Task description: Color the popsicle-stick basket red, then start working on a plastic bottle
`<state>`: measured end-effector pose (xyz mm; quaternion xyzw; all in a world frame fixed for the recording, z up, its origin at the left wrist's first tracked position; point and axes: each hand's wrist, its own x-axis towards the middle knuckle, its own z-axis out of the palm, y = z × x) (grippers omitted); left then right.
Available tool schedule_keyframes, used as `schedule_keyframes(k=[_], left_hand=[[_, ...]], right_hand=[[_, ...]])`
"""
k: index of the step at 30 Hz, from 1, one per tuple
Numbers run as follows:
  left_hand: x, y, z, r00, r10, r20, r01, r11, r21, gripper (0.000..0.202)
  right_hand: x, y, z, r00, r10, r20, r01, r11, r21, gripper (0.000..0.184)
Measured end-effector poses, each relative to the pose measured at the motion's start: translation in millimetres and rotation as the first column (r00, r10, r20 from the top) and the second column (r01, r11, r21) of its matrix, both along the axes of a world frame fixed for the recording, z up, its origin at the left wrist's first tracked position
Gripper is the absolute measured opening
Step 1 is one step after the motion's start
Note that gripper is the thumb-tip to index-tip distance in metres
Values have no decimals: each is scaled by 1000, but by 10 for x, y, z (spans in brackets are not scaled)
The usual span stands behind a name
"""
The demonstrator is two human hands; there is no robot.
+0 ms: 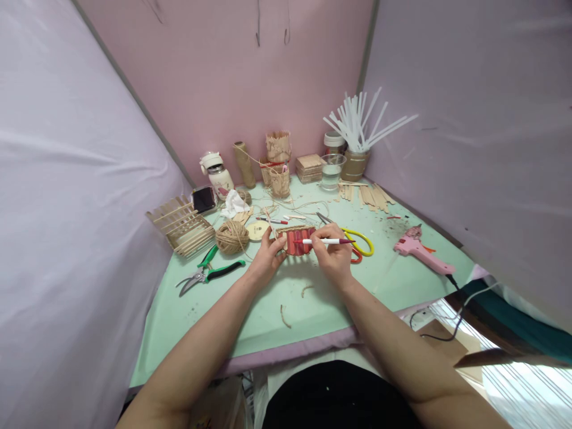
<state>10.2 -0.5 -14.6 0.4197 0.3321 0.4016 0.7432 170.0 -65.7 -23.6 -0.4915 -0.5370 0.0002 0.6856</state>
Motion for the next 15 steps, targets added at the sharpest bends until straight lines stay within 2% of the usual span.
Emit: schedule_keyframes(k=[15], left_hand=[[7,-12,22,1000,10,-13,-10,1000,0,91]], right_hand=[[-11,19,-22,998,-62,-10,62,998,-1,17]])
